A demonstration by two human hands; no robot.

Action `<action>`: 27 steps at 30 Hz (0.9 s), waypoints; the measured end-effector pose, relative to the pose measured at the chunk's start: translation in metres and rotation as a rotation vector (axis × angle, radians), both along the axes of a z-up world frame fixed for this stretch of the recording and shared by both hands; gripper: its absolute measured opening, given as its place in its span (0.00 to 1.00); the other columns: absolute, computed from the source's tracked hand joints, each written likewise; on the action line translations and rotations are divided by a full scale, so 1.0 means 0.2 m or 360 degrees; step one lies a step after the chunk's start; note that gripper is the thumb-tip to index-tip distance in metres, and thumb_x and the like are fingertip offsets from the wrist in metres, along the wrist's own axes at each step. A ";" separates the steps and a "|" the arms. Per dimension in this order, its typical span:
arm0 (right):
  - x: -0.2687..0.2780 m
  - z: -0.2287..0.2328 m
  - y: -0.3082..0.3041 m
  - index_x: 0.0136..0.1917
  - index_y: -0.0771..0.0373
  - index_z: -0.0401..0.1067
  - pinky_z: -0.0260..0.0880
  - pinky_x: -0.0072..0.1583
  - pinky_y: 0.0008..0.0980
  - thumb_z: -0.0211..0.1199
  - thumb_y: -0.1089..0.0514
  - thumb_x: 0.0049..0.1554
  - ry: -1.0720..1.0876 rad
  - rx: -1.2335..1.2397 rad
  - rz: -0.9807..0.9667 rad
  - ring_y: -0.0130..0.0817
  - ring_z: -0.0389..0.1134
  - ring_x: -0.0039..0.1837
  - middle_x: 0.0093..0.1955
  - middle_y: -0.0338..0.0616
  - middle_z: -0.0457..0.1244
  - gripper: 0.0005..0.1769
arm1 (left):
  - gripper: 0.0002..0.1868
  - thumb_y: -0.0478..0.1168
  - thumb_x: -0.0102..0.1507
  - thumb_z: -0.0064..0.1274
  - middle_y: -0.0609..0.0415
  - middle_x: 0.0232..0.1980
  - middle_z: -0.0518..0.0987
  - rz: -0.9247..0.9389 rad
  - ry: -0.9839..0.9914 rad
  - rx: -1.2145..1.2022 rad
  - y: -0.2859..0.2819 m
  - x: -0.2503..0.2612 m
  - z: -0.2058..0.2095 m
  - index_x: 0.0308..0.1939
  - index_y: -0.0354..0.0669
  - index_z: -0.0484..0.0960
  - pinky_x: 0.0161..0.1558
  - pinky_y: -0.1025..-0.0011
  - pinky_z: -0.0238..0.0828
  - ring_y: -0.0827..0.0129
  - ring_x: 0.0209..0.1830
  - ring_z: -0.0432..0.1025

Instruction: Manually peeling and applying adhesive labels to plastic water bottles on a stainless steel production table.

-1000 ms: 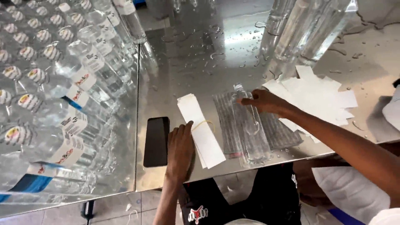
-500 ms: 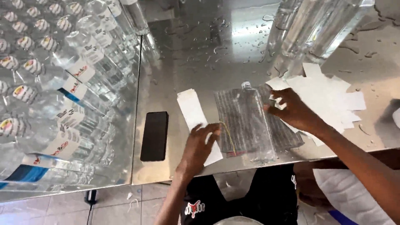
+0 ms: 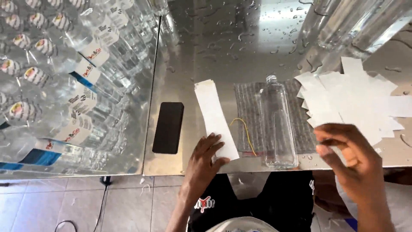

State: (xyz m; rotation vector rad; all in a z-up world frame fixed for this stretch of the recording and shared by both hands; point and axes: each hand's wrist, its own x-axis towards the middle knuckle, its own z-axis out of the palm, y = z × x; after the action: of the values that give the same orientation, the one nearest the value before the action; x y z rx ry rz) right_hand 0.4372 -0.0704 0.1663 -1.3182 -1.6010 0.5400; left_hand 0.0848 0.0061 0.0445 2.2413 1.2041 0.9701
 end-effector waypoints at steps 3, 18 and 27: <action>-0.05 -0.09 -0.07 0.66 0.60 0.75 0.86 0.60 0.32 0.64 0.60 0.63 0.0122 -0.0067 0.0047 0.35 0.77 0.57 0.60 0.47 0.72 0.18 | 0.18 0.46 0.69 0.61 0.50 0.70 0.82 0.0014 0.0014 0.0023 -0.03 0.00 0.05 0.59 0.41 0.87 0.81 0.52 0.58 0.56 0.77 0.71; -0.51 -0.21 -0.10 0.64 0.53 0.81 0.84 0.59 0.29 0.64 0.48 0.63 0.0018 -0.0568 0.0471 0.28 0.83 0.54 0.58 0.36 0.78 0.19 | 0.23 0.49 0.70 0.62 0.43 0.70 0.80 -0.0125 0.0352 0.0453 -0.20 -0.03 0.13 0.63 0.39 0.82 0.77 0.49 0.65 0.49 0.74 0.72; -0.65 -0.45 -0.17 0.66 0.56 0.81 0.84 0.58 0.31 0.61 0.49 0.65 0.0169 -0.0598 0.0376 0.32 0.82 0.56 0.59 0.39 0.76 0.19 | 0.10 0.30 0.70 0.61 0.45 0.61 0.87 -0.0103 0.0302 0.0662 -0.27 -0.06 0.20 0.56 0.36 0.87 0.72 0.55 0.74 0.57 0.64 0.81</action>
State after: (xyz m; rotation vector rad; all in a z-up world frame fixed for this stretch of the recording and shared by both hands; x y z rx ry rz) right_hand 0.3075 -0.1050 0.0769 -1.3489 -1.6274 1.0809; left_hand 0.0720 -0.0476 0.0851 2.7315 1.0729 1.0826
